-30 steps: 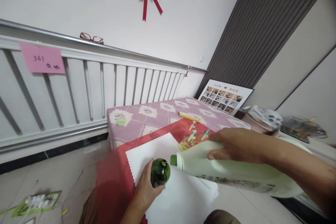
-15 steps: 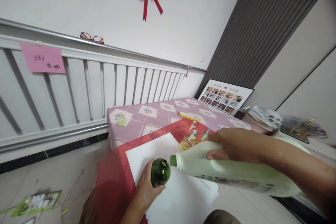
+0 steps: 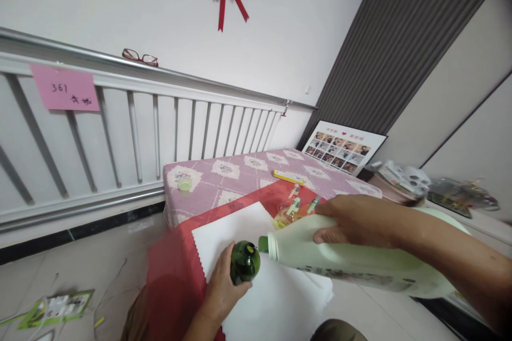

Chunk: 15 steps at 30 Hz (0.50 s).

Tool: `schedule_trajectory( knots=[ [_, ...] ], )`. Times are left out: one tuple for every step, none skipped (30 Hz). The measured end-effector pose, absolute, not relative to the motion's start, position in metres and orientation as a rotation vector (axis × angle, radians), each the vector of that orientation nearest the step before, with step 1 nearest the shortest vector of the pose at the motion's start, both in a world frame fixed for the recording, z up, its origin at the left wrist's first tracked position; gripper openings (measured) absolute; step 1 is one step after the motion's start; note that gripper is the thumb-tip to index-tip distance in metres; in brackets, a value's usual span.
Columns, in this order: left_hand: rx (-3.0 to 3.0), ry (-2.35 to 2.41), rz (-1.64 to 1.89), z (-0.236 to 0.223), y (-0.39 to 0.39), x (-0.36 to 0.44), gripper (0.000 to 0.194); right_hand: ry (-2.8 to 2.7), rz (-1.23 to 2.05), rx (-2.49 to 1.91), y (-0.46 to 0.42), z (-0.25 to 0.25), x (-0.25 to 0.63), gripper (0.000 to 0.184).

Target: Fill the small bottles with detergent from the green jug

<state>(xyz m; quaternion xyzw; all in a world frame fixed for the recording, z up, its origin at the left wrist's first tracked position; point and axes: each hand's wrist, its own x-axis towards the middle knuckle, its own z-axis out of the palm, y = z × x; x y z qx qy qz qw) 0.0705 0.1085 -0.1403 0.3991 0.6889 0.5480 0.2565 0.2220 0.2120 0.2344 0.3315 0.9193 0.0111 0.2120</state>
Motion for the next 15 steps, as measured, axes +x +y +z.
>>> schedule_trajectory(
  knots=[
    [1.082, 1.871, 1.479, -0.1398, 0.1085, 0.0705, 0.098, 2.553, 0.037, 0.920, 0.2125, 0.2340, 0.2223, 0.042],
    [1.083, 1.871, 1.468, -0.1395, 0.1085, 0.0704, 0.099, 2.553, 0.042, 0.916, 0.2129, 0.2338, 0.2225, 0.042],
    [1.086, 1.870, 1.459, -0.1394, 0.1086, 0.0704, 0.099, 2.552, 0.045, 0.912, 0.2132, 0.2335, 0.2226, 0.041],
    [1.087, 1.870, 1.457, -0.1397, 0.1087, 0.0703, 0.099, 2.549, 0.049, 0.910, 0.2133, 0.2334, 0.2226, 0.041],
    [1.090, 1.868, 1.455, -0.1403, 0.1089, 0.0703, 0.100, 2.547, 0.052, 0.907, 0.2134, 0.2333, 0.2225, 0.042],
    [1.091, 1.867, 1.458, -0.1410, 0.1090, 0.0703, 0.100, 2.544, 0.054, 0.909, 0.2135, 0.2332, 0.2222, 0.042],
    [1.090, 1.866, 1.464, -0.1416, 0.1091, 0.0704, 0.100, 2.544, 0.054, 0.907, 0.2135, 0.2331, 0.2219, 0.043],
    [1.088, 1.867, 1.470, -0.1421, 0.1091, 0.0706, 0.100, 2.542, 0.048, 0.906, 0.2135, 0.2331, 0.2215, 0.043],
    [1.086, 1.868, 1.475, -0.1423, 0.1091, 0.0709, 0.099, 2.540, 0.042, 0.907, 0.2136, 0.2330, 0.2212, 0.042],
    [1.086, 1.866, 1.476, -0.1421, 0.1090, 0.0713, 0.099, 2.541, 0.038, 0.907, 0.2138, 0.2330, 0.2211, 0.042],
    [1.086, 1.866, 1.477, -0.1415, 0.1088, 0.0716, 0.098, 2.543, 0.034, 0.905, 0.2140, 0.2330, 0.2210, 0.042],
    [1.085, 1.868, 1.476, -0.1406, 0.1086, 0.0720, 0.098, 2.544, 0.033, 0.901, 0.2142, 0.2330, 0.2210, 0.042],
    [1.086, 1.868, 1.468, -0.1395, 0.1083, 0.0723, 0.098, 2.547, 0.032, 0.899, 0.2145, 0.2330, 0.2211, 0.042],
    [1.086, 1.867, 1.463, -0.1383, 0.1081, 0.0726, 0.098, 2.549, 0.033, 0.896, 0.2148, 0.2330, 0.2211, 0.042],
    [1.083, 1.868, 1.461, -0.1373, 0.1080, 0.0728, 0.098, 2.550, 0.036, 0.890, 0.2150, 0.2330, 0.2210, 0.041]
  ],
)
